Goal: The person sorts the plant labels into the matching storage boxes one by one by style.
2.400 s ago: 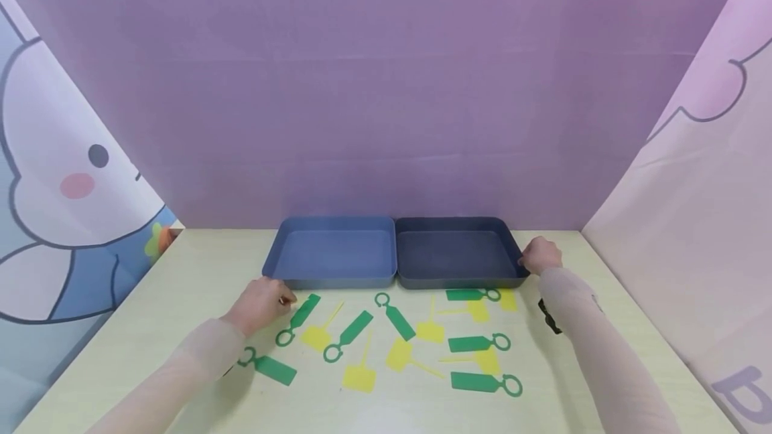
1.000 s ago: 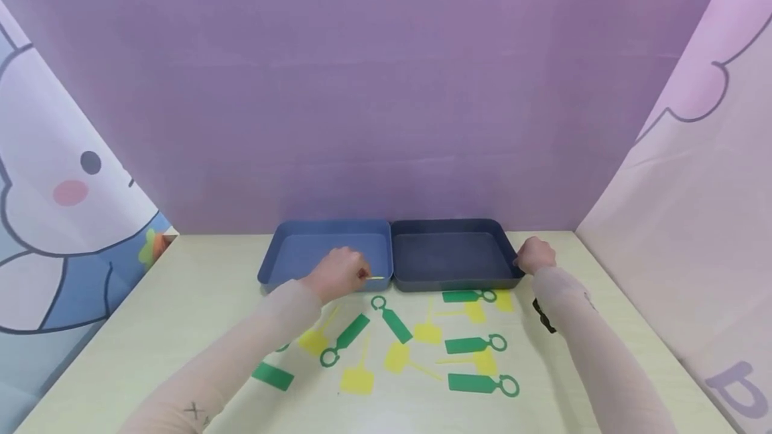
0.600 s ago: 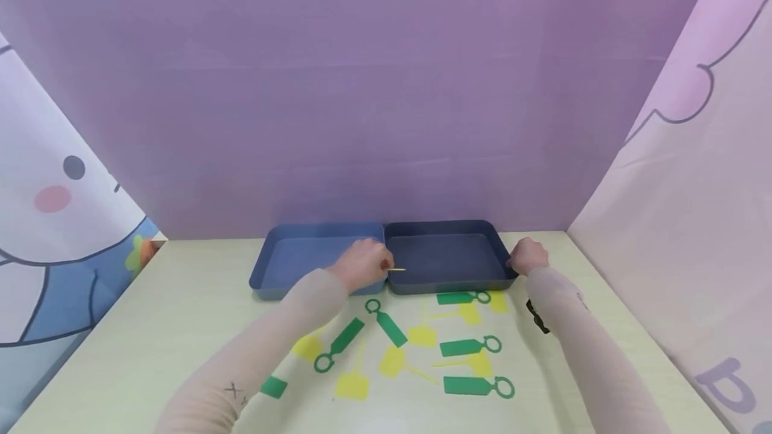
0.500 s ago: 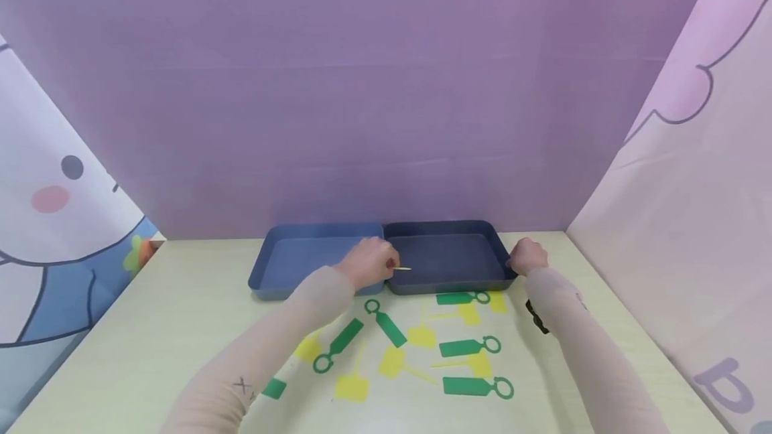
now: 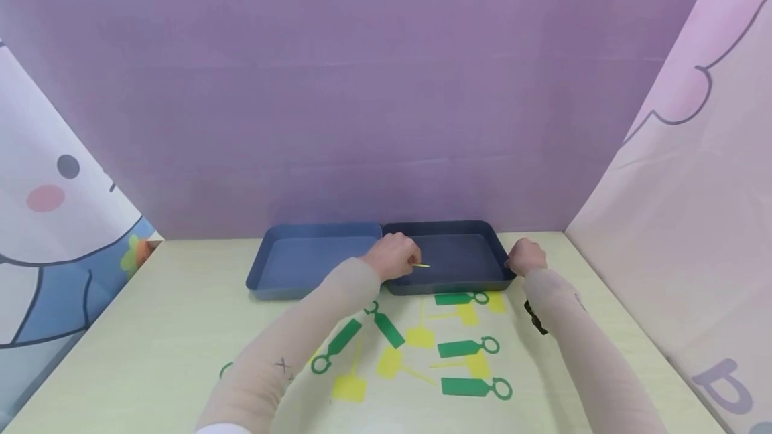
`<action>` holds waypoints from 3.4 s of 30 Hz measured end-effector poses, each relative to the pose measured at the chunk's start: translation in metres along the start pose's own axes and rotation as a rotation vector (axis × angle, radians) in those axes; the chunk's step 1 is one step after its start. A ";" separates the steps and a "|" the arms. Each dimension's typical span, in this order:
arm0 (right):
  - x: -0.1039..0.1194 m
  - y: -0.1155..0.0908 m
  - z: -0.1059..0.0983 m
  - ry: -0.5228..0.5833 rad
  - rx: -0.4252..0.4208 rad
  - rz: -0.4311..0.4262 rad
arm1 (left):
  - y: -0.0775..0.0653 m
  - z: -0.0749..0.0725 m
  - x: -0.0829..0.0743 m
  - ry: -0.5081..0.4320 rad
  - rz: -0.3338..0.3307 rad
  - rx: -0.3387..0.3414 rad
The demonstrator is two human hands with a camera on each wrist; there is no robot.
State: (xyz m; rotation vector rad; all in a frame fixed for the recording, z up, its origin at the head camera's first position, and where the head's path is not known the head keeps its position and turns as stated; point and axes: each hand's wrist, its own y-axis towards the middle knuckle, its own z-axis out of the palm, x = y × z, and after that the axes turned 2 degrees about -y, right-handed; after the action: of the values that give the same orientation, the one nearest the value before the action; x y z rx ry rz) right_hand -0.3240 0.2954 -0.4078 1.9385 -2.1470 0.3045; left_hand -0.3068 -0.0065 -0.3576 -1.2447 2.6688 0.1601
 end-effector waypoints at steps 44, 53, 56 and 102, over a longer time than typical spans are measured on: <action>0.005 -0.002 0.004 0.002 -0.015 0.022 | 0.047 0.061 0.003 0.005 -0.040 0.049; 0.004 0.001 0.004 0.005 -0.027 0.027 | 0.047 0.063 0.005 0.007 -0.074 0.065; 0.005 0.001 0.005 0.002 -0.020 0.030 | 0.045 0.063 0.006 0.011 -0.088 0.074; 0.012 0.003 0.005 -0.007 0.005 -0.019 | 0.017 0.038 0.032 -0.055 -0.133 0.130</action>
State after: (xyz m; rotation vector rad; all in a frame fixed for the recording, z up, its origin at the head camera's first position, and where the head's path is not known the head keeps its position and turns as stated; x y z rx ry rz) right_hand -0.3286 0.2825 -0.4085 1.9640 -2.1327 0.3003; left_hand -0.3350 -0.0124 -0.4017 -1.3496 2.4965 0.0020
